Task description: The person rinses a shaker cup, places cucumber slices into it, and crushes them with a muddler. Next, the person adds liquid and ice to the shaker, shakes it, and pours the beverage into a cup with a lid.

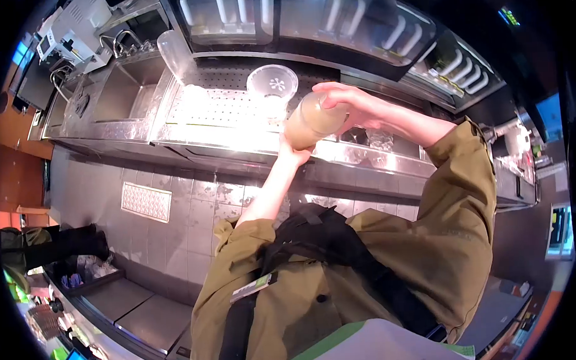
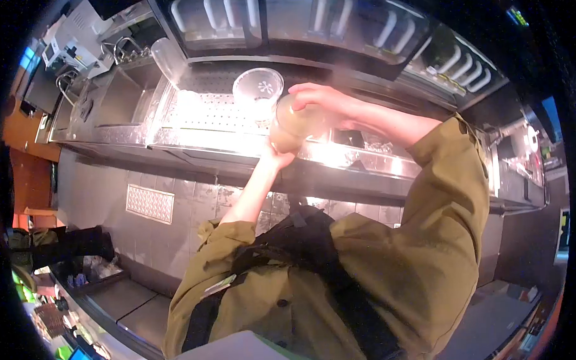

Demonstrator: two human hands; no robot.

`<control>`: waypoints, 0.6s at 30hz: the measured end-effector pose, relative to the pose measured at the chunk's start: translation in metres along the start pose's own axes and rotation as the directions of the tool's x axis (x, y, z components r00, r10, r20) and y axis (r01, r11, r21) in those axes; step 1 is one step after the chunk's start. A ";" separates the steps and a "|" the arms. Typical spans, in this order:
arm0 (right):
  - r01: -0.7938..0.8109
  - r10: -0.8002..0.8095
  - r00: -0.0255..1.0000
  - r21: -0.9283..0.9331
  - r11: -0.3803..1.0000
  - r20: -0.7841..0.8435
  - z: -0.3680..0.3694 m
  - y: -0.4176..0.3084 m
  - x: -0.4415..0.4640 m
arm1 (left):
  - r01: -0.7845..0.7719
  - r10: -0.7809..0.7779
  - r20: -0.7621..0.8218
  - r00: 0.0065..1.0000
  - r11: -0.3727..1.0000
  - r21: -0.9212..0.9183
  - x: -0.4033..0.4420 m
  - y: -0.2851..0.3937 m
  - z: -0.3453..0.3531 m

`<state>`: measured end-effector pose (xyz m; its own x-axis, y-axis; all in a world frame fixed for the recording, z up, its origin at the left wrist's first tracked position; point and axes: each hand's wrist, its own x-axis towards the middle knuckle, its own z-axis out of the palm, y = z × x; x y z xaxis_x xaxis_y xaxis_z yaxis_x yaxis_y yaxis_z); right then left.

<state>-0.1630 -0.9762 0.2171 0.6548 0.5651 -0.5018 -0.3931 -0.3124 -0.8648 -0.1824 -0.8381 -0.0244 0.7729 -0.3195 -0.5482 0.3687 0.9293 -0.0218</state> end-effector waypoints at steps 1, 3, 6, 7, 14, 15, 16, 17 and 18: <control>-0.030 0.030 0.999 -0.013 0.999 0.018 -0.006 -0.006 0.011 | -0.008 0.007 -0.032 0.999 0.998 -0.055 -0.009 -0.002 0.008; -0.060 0.065 0.996 -0.087 0.994 0.062 -0.014 -0.021 0.027 | -0.076 0.082 -0.111 0.990 0.995 0.059 -0.005 0.000 -0.011; -0.044 0.095 0.980 -0.274 0.961 0.176 -0.025 -0.038 0.046 | -0.350 0.517 -0.191 0.834 0.765 0.540 -0.071 -0.023 0.022; 0.019 0.074 0.976 -0.422 0.906 0.204 -0.028 -0.039 0.049 | -0.497 0.681 -0.006 0.732 0.541 0.679 -0.071 -0.028 0.016; 0.370 -0.485 0.791 -0.923 -0.105 0.372 -0.021 -0.043 0.055 | -0.594 0.604 0.682 0.412 -0.389 0.704 -0.035 -0.003 0.023; 0.420 -0.465 0.770 -0.896 -0.145 0.436 -0.022 -0.042 0.054 | -0.612 0.614 0.688 0.387 -0.387 0.690 -0.028 -0.002 0.027; 0.467 -0.443 0.746 -0.865 -0.183 0.496 -0.023 -0.041 0.055 | -0.630 0.623 0.694 0.361 -0.386 0.674 -0.021 -0.002 0.030; 0.512 -0.488 0.685 -0.834 -0.206 0.541 -0.027 -0.038 0.061 | -0.674 0.626 0.728 0.278 -0.413 0.613 -0.016 -0.005 0.033; 0.513 -0.464 0.694 -0.830 -0.218 0.550 -0.028 -0.040 0.061 | -0.711 0.626 0.756 0.190 -0.444 0.546 -0.015 -0.005 0.038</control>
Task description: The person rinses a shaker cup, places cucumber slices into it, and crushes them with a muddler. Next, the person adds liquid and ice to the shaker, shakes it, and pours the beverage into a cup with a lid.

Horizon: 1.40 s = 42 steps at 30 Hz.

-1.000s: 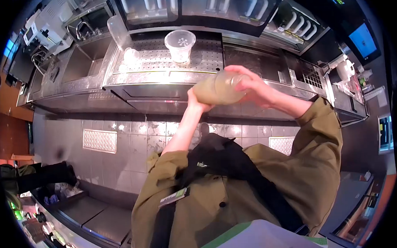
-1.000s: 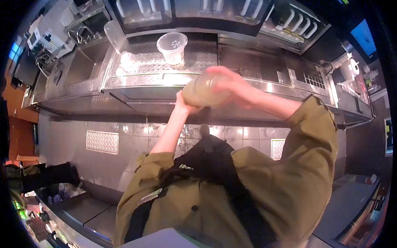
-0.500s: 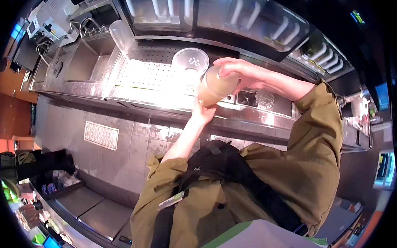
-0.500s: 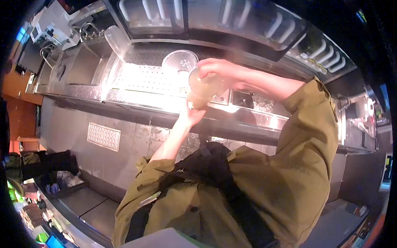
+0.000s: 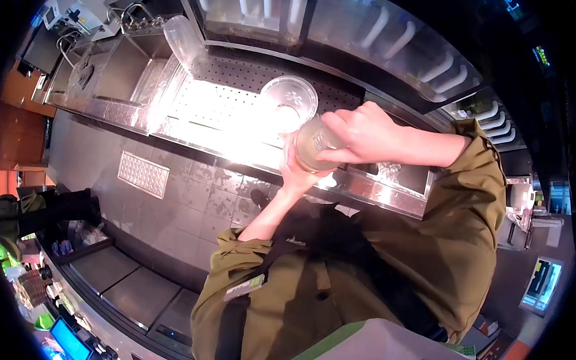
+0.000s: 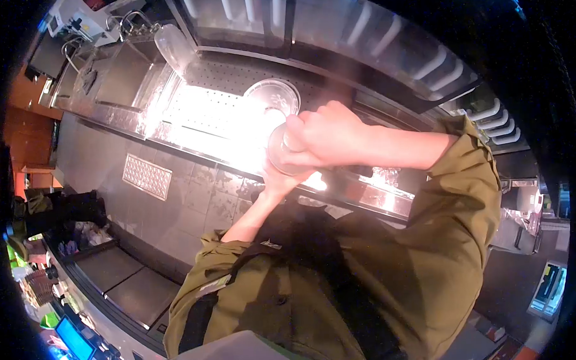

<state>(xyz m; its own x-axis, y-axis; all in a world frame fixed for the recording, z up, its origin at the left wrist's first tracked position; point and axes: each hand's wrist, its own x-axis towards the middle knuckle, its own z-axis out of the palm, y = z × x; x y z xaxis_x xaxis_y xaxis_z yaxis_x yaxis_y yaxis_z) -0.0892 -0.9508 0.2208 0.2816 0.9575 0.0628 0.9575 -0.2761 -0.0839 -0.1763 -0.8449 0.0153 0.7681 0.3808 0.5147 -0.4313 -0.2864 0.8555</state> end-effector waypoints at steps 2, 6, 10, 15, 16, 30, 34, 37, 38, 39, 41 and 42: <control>0.017 -0.016 0.999 -0.010 1.000 0.048 -0.008 -0.001 0.002 | 0.103 -0.104 0.061 0.993 0.994 0.029 0.015 0.019 -0.006; 0.040 -0.042 0.998 0.041 0.998 0.050 -0.015 0.004 0.002 | 0.006 -0.006 0.074 0.997 1.000 -0.001 0.018 0.012 -0.012; -0.012 0.037 0.982 0.129 0.992 -0.188 -0.051 0.013 0.003 | 0.145 -0.133 0.161 0.978 0.987 -0.065 0.019 0.005 -0.030; -0.330 0.489 0.835 0.482 0.812 -0.251 0.011 0.050 -0.020 | 0.201 -0.185 0.212 0.960 0.978 -0.058 0.011 -0.008 -0.054; -0.453 0.603 0.778 0.505 0.735 -0.178 0.055 0.058 -0.028 | 0.212 -0.187 0.225 0.956 0.973 -0.091 0.010 -0.010 -0.059; -0.051 0.621 0.592 0.744 0.666 -0.514 0.090 0.004 0.015 | 0.160 -0.082 0.397 0.914 0.973 -0.166 0.055 0.018 -0.125; 0.117 0.316 0.832 0.701 0.704 -0.457 0.031 -0.040 0.067 | 0.279 -0.152 0.463 0.873 0.935 -0.219 0.064 0.018 -0.123; 0.150 0.225 0.850 0.627 0.764 -0.477 0.021 -0.041 0.079 | 0.229 -0.109 0.500 0.859 0.956 -0.186 0.076 0.017 -0.127; 0.175 0.189 0.837 0.580 0.796 -0.513 0.019 -0.040 0.080 | 0.239 -0.114 0.503 0.857 0.952 -0.190 0.078 0.018 -0.128; 0.164 0.193 0.838 0.573 0.803 -0.511 0.017 -0.039 0.083 | 0.248 -0.120 0.505 0.855 0.949 -0.195 0.081 0.019 -0.128; 0.143 0.206 0.836 0.565 0.813 -0.509 0.013 -0.038 0.089 | 0.348 -0.185 0.501 0.845 0.902 -0.254 0.088 0.024 -0.129; 0.144 0.203 0.831 0.553 0.821 -0.518 0.012 -0.037 0.091 | 0.380 -0.204 0.502 0.841 0.883 -0.278 0.092 0.026 -0.129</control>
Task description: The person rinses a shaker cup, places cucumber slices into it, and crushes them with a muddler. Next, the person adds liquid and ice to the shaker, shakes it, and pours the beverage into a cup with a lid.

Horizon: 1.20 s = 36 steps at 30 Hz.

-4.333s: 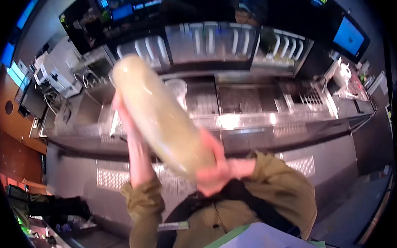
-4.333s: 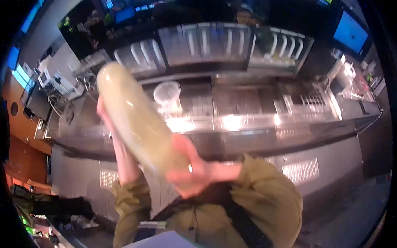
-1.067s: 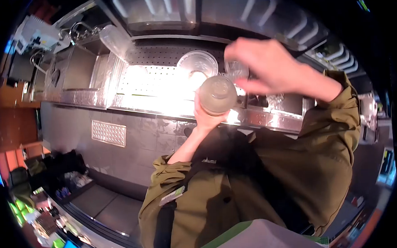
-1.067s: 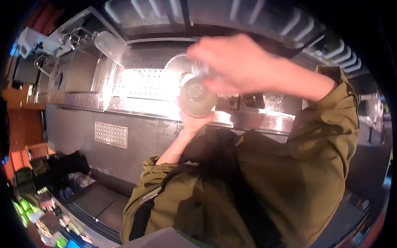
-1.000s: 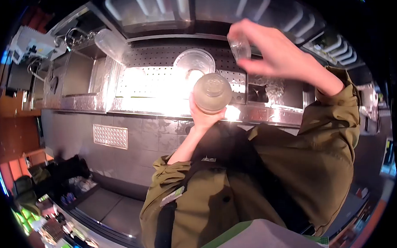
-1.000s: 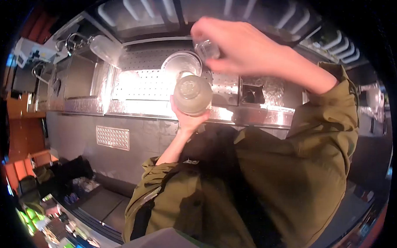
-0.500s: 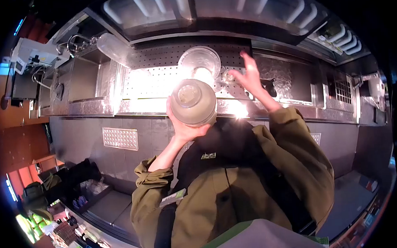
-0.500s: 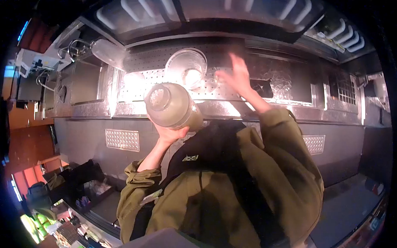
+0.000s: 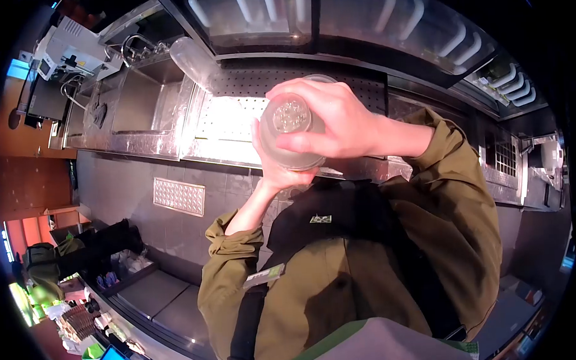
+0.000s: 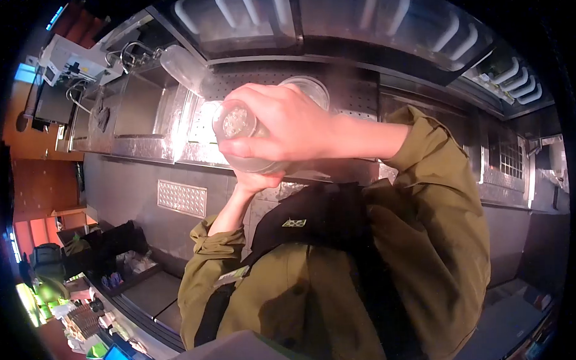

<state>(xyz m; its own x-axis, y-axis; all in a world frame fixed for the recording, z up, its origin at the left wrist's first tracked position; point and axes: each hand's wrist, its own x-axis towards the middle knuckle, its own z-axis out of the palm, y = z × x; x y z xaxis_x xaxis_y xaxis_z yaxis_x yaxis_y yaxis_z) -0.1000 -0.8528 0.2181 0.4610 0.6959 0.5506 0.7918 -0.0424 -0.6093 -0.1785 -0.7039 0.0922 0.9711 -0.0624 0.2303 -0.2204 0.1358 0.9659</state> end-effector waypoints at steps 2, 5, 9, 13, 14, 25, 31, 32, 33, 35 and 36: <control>0.019 -0.020 1.000 -0.026 0.999 -0.024 -0.001 0.001 0.005 | 0.001 -0.001 0.031 1.000 1.000 -0.014 0.008 0.006 -0.004; 0.197 -0.214 0.964 -0.114 0.974 -0.158 -0.008 -0.003 0.006 | 0.042 -0.041 0.093 0.995 0.999 -0.012 0.020 0.009 -0.010; -0.007 0.099 0.942 0.274 0.962 -0.322 -0.027 0.012 0.017 | -0.192 0.189 0.037 0.981 0.974 0.123 0.029 0.002 -0.015; -0.279 0.501 0.817 0.566 0.776 -0.285 -0.037 0.072 0.002 | -0.221 0.215 0.051 0.975 0.960 0.169 0.032 -0.005 -0.027; -0.354 0.633 0.744 0.677 0.646 -0.215 -0.034 0.085 -0.007 | -0.193 0.178 0.095 0.979 0.962 0.190 0.035 -0.004 -0.032; -0.326 0.879 0.407 0.859 0.395 -0.249 0.032 0.197 -0.064 | 0.478 -0.455 0.396 0.798 0.877 0.045 0.071 -0.005 -0.059; -0.357 0.944 0.314 0.908 0.218 -0.104 0.028 0.190 -0.067 | 0.531 -0.539 0.440 0.719 0.833 0.152 0.084 0.006 -0.066; -0.377 0.959 0.270 0.908 0.183 -0.082 0.027 0.185 -0.064 | 0.547 -0.557 0.444 0.702 0.820 0.166 0.087 0.010 -0.065; -0.388 0.962 0.253 0.899 0.201 -0.106 0.029 0.186 -0.065 | 0.562 -0.575 0.449 0.684 0.808 0.179 0.090 0.014 -0.064; -0.410 0.963 0.219 0.881 0.236 -0.156 0.036 0.190 -0.069 | 0.537 -0.588 0.457 0.667 0.805 0.252 0.095 0.019 -0.062; -0.394 0.961 0.224 0.887 0.242 -0.163 0.037 0.187 -0.069 | 0.524 -0.595 0.462 0.657 0.802 0.288 0.097 0.021 -0.062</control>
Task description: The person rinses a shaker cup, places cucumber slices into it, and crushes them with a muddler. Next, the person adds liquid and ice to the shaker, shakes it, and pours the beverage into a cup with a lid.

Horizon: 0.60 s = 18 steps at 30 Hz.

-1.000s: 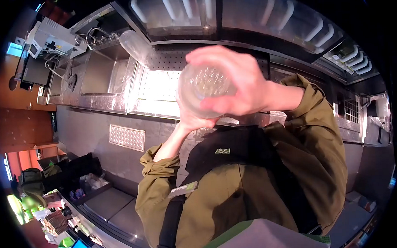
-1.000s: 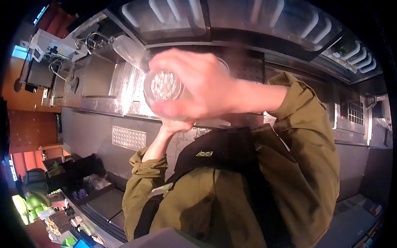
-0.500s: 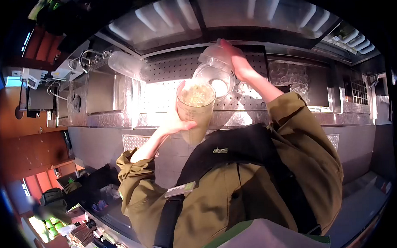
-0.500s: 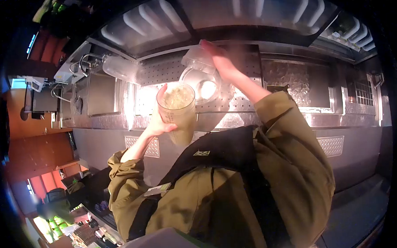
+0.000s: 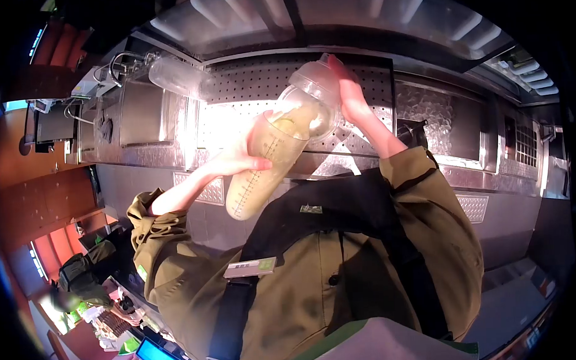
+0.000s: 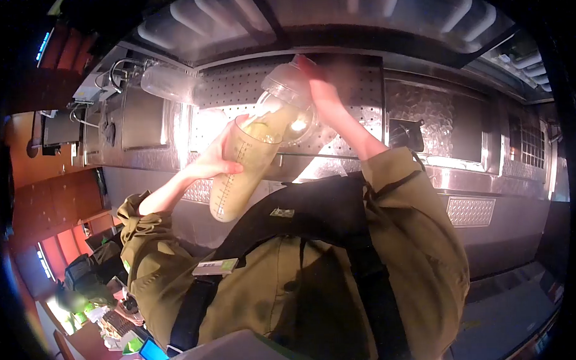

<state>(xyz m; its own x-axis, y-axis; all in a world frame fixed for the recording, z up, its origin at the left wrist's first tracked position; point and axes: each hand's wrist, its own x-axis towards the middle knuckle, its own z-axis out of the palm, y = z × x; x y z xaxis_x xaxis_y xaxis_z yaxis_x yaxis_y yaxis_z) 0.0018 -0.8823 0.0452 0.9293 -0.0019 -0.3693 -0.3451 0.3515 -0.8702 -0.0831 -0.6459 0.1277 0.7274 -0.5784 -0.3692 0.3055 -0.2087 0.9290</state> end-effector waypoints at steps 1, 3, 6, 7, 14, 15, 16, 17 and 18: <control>0.011 -0.011 1.000 0.017 1.000 0.001 0.001 -0.002 -0.003 | 0.003 -0.003 0.023 1.000 1.000 0.012 0.001 0.002 -0.001; 0.038 -0.038 0.999 0.047 0.998 -0.005 0.003 -0.003 -0.006 | 0.005 -0.008 0.072 0.997 0.999 0.038 0.004 0.006 -0.004; 0.043 -0.040 0.999 0.077 0.996 -0.035 0.005 -0.005 -0.009 | 0.026 -0.032 0.054 0.998 0.995 0.098 0.004 0.010 -0.006; 0.017 -0.012 0.999 0.082 0.997 -0.051 0.007 -0.010 -0.016 | 0.047 -0.053 0.050 0.997 0.993 0.112 0.004 0.011 -0.007; 0.031 -0.027 0.999 0.124 0.992 -0.038 0.007 -0.014 -0.019 | 0.086 -0.097 0.027 0.995 0.958 0.274 0.003 0.025 -0.010; 0.055 -0.050 0.998 0.125 0.991 -0.042 0.007 -0.012 -0.018 | 0.078 -0.091 0.029 0.995 0.951 0.300 0.003 0.025 -0.011; 0.080 -0.075 0.996 0.126 0.989 -0.045 0.007 -0.007 -0.015 | 0.083 -0.097 0.032 0.995 0.950 0.301 0.004 0.024 -0.012; 0.105 -0.099 0.994 0.126 0.986 -0.049 0.007 -0.005 -0.013 | 0.087 -0.102 0.035 0.994 0.949 0.302 0.004 0.023 -0.013; 0.089 -0.085 0.996 0.138 0.986 -0.039 0.007 -0.007 -0.015 | 0.090 -0.106 0.037 0.994 0.949 0.303 0.005 0.023 -0.014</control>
<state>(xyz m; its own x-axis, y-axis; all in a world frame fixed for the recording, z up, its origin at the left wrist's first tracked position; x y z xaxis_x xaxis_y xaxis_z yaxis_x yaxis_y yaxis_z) -0.0087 -0.8786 0.0591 0.9493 -0.0684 -0.3067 -0.2392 0.4757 -0.8465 -0.0638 -0.6425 0.1468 0.6676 -0.5821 -0.4642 0.1687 -0.4890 0.8558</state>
